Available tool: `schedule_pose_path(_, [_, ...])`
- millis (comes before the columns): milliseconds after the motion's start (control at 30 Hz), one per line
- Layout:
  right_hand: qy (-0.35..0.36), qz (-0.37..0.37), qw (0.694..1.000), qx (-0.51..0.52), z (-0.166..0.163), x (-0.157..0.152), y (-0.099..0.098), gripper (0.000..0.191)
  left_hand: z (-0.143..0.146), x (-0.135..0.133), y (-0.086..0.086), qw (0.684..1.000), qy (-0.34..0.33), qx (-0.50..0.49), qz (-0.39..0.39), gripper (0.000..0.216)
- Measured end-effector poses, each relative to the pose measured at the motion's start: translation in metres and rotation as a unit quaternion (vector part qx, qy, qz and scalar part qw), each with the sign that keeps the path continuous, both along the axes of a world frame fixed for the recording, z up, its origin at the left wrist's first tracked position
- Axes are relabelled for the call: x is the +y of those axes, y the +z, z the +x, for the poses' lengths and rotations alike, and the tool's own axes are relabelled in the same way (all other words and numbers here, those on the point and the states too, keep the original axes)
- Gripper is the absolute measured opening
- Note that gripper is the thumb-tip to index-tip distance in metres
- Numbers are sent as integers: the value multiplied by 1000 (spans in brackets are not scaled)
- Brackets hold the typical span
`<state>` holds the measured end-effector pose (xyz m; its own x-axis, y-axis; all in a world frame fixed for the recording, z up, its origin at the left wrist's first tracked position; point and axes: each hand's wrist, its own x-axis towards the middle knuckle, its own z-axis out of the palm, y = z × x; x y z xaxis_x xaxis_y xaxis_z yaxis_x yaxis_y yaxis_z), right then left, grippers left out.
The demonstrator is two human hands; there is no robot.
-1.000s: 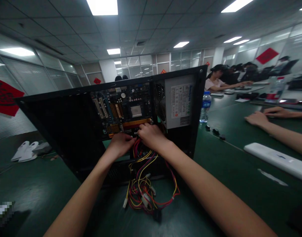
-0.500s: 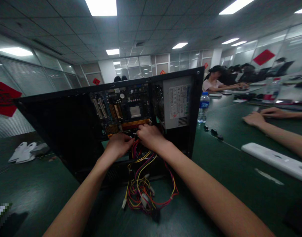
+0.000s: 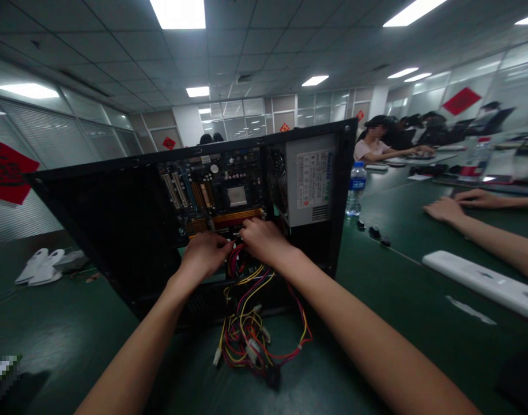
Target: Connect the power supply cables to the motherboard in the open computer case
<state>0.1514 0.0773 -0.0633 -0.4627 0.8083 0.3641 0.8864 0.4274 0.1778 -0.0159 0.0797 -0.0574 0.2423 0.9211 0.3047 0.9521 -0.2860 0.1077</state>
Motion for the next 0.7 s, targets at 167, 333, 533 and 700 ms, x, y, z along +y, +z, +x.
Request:
schedule_pose_path(167, [15, -18, 1000, 20, 0, 3, -2, 15, 3, 3, -6, 1000, -9, -1, -20, 36])
schedule_pose_path(333, [34, -12, 998, 47, 2, 8, -9, 14, 3, 3, -7, 1000, 5, 3, -19, 36])
schedule_pose_path(533, [37, 15, 997, 66, 4, 7, -7, 10, 0, 4, -6, 1000, 19, 2, -18, 35])
schedule_pose_path(700, [38, 29, 996, 78, 6, 5, -7, 6, -3, 9, -10, 998, -30, -34, -43, 36])
